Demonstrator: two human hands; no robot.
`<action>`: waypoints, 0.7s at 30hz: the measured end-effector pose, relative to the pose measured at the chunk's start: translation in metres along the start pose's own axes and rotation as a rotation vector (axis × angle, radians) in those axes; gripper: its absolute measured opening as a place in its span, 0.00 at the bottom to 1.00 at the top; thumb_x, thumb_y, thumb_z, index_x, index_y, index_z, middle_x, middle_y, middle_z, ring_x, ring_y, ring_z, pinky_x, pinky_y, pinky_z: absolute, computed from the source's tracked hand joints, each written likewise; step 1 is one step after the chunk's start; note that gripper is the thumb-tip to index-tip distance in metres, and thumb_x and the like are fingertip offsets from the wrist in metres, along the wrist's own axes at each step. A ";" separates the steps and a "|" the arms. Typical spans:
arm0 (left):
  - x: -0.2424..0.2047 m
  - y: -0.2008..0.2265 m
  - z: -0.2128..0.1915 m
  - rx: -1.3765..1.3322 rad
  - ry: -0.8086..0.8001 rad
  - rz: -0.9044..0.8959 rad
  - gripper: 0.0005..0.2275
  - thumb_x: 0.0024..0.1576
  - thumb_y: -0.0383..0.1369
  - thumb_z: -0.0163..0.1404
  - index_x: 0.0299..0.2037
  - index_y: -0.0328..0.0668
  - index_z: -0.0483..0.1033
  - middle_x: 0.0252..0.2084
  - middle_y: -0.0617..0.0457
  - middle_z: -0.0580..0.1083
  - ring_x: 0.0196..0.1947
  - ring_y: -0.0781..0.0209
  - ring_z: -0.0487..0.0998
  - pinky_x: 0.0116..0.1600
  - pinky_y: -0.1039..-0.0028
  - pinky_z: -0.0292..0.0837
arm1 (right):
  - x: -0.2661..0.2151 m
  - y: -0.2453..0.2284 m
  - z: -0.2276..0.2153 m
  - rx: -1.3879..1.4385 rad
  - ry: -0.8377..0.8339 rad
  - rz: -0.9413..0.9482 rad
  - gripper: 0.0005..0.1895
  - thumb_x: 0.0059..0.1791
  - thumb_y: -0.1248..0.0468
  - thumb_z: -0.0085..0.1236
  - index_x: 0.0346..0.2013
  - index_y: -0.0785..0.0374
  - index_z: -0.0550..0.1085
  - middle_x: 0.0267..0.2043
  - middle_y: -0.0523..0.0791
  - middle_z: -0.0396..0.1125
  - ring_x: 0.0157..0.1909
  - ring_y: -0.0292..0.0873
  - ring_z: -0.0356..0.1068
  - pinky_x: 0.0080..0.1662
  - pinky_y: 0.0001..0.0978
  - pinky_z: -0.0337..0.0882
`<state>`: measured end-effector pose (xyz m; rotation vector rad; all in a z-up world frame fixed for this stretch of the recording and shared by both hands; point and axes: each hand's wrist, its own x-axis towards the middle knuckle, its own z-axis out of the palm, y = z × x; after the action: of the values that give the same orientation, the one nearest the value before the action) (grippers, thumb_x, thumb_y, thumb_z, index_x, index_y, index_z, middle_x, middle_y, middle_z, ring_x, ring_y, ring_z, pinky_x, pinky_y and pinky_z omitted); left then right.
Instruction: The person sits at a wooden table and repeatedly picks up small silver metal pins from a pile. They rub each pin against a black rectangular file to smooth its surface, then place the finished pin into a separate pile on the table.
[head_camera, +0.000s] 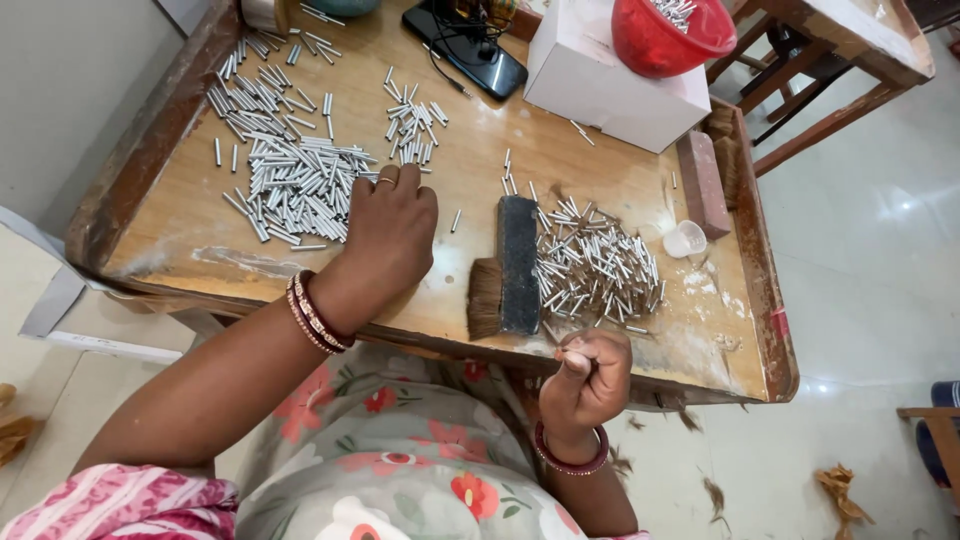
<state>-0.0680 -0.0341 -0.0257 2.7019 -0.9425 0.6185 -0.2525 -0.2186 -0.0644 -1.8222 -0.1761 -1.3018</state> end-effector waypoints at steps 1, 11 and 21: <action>0.000 0.001 0.001 -0.002 0.001 0.003 0.08 0.45 0.30 0.54 0.34 0.38 0.76 0.42 0.46 0.72 0.46 0.50 0.74 0.44 0.59 0.70 | 0.001 -0.002 -0.001 -0.003 0.002 -0.001 0.17 0.60 0.53 0.52 0.40 0.65 0.66 0.40 0.45 0.63 0.34 0.35 0.64 0.39 0.24 0.67; -0.049 0.082 -0.019 -1.399 -0.021 0.061 0.06 0.63 0.27 0.51 0.48 0.35 0.74 0.38 0.48 0.74 0.40 0.56 0.74 0.45 0.69 0.71 | -0.003 -0.010 0.006 0.227 -0.044 0.199 0.17 0.59 0.54 0.56 0.40 0.66 0.67 0.40 0.45 0.63 0.36 0.34 0.63 0.40 0.24 0.66; -0.071 0.118 -0.019 -2.433 -0.330 -0.506 0.08 0.63 0.35 0.54 0.44 0.39 0.73 0.37 0.54 0.80 0.38 0.71 0.78 0.47 0.78 0.72 | -0.011 -0.005 0.018 0.366 0.173 0.197 0.18 0.58 0.54 0.59 0.41 0.65 0.67 0.41 0.44 0.62 0.39 0.35 0.63 0.42 0.25 0.65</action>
<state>-0.1989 -0.0801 -0.0341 0.5746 -0.2727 -0.7605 -0.2475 -0.1986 -0.0718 -1.3754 -0.1269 -1.1924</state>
